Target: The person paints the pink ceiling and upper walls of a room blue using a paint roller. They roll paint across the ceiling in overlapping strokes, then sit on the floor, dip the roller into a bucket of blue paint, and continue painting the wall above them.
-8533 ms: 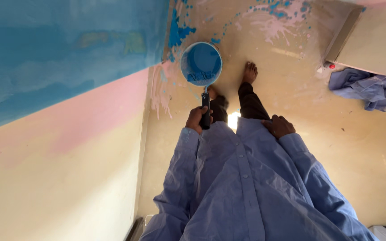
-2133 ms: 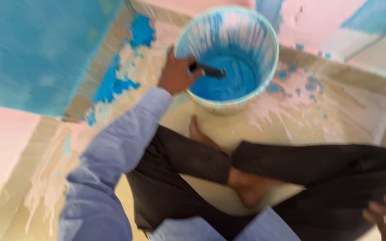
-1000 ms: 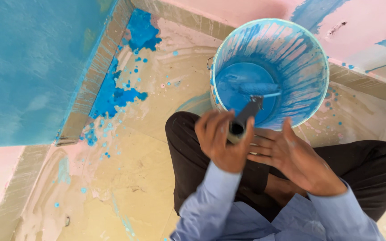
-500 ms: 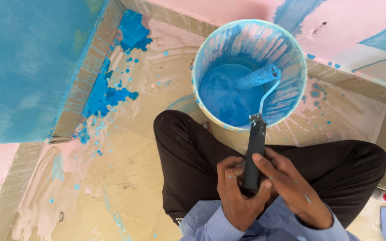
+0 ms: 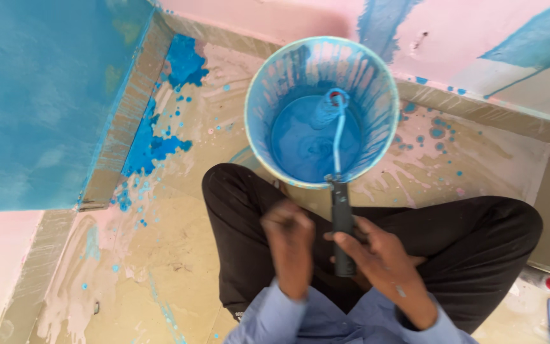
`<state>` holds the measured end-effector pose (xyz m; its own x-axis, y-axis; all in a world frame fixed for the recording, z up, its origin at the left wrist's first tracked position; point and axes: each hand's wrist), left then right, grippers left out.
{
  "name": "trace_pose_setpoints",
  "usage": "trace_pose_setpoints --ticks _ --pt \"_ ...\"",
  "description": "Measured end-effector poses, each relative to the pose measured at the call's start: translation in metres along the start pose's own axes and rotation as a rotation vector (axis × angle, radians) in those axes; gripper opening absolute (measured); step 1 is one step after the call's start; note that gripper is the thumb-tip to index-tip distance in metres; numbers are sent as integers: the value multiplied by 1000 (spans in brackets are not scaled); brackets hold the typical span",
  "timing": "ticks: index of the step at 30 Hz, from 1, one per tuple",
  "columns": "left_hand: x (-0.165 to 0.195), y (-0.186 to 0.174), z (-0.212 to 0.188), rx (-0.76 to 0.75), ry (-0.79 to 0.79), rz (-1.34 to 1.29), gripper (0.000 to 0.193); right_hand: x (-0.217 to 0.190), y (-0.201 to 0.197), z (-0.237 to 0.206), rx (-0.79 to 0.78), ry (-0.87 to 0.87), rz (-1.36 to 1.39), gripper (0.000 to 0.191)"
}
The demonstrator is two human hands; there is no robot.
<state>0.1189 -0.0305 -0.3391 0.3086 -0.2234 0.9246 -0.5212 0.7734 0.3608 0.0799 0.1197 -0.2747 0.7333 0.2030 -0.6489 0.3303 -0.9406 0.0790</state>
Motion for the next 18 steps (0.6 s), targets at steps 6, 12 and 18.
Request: trace_pose_setpoints --ticks 6,12,18 --pt "-50 -20 133 -65 173 201 72 2 1 3 -81 -80 19 49" --pt "-74 -15 166 52 63 -124 64 -5 -5 1 -84 -119 2 55" --pt "-74 -3 121 213 53 -76 65 -6 -9 -15 220 -52 -319 62"
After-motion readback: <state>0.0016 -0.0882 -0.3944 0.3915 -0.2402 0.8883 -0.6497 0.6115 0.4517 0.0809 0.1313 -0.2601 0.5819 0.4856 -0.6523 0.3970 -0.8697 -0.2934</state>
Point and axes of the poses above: each hand's wrist, its own z-axis towards the middle knuckle, its own y-axis out of the palm, x = y × z, and after that the axes turned 15 degrees about y, right-handed
